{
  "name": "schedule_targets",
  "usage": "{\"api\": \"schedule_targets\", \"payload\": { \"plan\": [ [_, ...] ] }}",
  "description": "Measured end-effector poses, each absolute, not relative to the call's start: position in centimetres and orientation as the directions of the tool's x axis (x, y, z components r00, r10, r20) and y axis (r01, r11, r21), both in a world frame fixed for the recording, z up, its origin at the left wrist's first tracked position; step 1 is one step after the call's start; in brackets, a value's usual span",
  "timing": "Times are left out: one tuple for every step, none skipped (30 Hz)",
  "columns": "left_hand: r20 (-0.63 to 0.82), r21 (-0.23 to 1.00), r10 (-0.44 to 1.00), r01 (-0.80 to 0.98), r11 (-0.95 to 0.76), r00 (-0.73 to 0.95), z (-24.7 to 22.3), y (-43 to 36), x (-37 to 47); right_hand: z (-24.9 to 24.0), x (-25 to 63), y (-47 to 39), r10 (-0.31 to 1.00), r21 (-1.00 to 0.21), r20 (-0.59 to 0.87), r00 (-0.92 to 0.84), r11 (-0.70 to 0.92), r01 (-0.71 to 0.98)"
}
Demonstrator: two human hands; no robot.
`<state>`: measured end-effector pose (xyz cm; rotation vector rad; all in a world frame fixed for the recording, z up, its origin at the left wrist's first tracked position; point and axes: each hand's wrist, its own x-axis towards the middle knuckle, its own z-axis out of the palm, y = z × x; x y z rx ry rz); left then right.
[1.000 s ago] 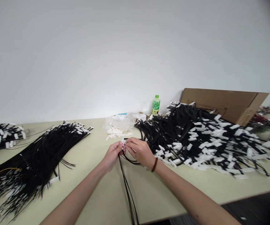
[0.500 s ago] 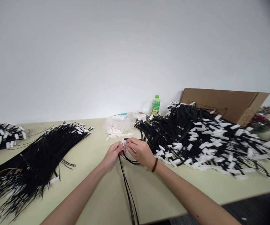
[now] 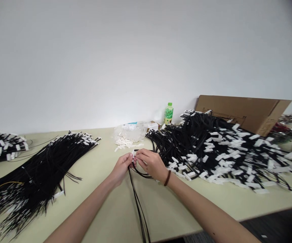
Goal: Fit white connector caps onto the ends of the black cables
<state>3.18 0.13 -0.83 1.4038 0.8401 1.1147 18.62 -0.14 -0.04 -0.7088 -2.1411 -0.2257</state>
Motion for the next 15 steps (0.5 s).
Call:
{"api": "schedule_targets", "payload": {
  "plan": [
    [0.169, 0.985, 0.937, -0.097, -0.146, 0.306, -0.84, 0.13, 3.18, -0.04, 18.62, -0.13, 0.409, -0.086, 0.775, -0.481, 0.823, 0.561],
    [0.168, 0.985, 0.936, -0.097, -0.145, 0.309, -0.84, 0.12, 3.18, -0.05, 18.62, -0.13, 0.410, -0.086, 0.775, -0.481, 0.823, 0.562],
    [0.169, 0.984, 0.935, -0.100, -0.145, 0.311, -0.84, 0.12, 3.19, -0.06, 18.62, -0.11, 0.410, -0.084, 0.775, -0.481, 0.822, 0.563],
    [0.170, 0.984, 0.935, -0.103, -0.145, 0.312, -0.84, 0.12, 3.19, -0.07, 18.62, -0.09, 0.409, -0.082, 0.775, -0.482, 0.821, 0.565],
    [0.171, 0.984, 0.934, -0.105, -0.145, 0.313, -0.84, 0.12, 3.19, -0.08, 18.62, -0.07, 0.408, -0.081, 0.775, -0.483, 0.821, 0.565],
    [0.172, 0.984, 0.934, -0.107, -0.146, 0.314, -0.84, 0.12, 3.20, -0.10, 18.62, -0.06, 0.408, -0.080, 0.775, -0.484, 0.821, 0.565],
    [0.173, 0.983, 0.934, -0.106, -0.147, 0.313, -0.84, 0.12, 3.20, -0.11, 18.61, -0.04, 0.409, -0.081, 0.774, -0.484, 0.822, 0.564],
    [0.174, 0.984, 0.934, -0.103, -0.148, 0.314, -0.84, 0.13, 3.20, -0.12, 18.61, -0.04, 0.410, -0.083, 0.773, -0.484, 0.822, 0.564],
    [0.172, 0.984, 0.934, -0.098, -0.148, 0.312, -0.84, 0.14, 3.21, -0.12, 18.61, -0.03, 0.411, -0.084, 0.772, -0.485, 0.822, 0.563],
    [0.170, 0.984, 0.935, -0.094, -0.148, 0.311, -0.84, 0.15, 3.21, -0.12, 18.62, -0.03, 0.411, -0.083, 0.773, -0.484, 0.822, 0.564],
    [0.170, 0.985, 0.936, -0.092, -0.149, 0.309, -0.84, 0.15, 3.21, -0.12, 18.62, -0.04, 0.410, -0.081, 0.773, -0.485, 0.821, 0.565],
    [0.171, 0.984, 0.936, -0.091, -0.150, 0.308, -0.83, 0.15, 3.21, -0.11, 18.62, -0.05, 0.408, -0.079, 0.773, -0.486, 0.821, 0.565],
    [0.172, 0.984, 0.936, -0.092, -0.151, 0.307, -0.82, 0.14, 3.21, -0.10, 18.62, -0.06, 0.408, -0.076, 0.773, -0.486, 0.820, 0.567],
    [0.172, 0.984, 0.936, -0.093, -0.150, 0.307, -0.81, 0.13, 3.21, -0.09, 18.62, -0.07, 0.408, -0.076, 0.772, -0.487, 0.820, 0.567],
    [0.171, 0.984, 0.936, -0.094, -0.149, 0.308, -0.81, 0.12, 3.20, -0.08, 18.63, -0.09, 0.410, -0.077, 0.770, -0.488, 0.819, 0.568]
  ]
}}
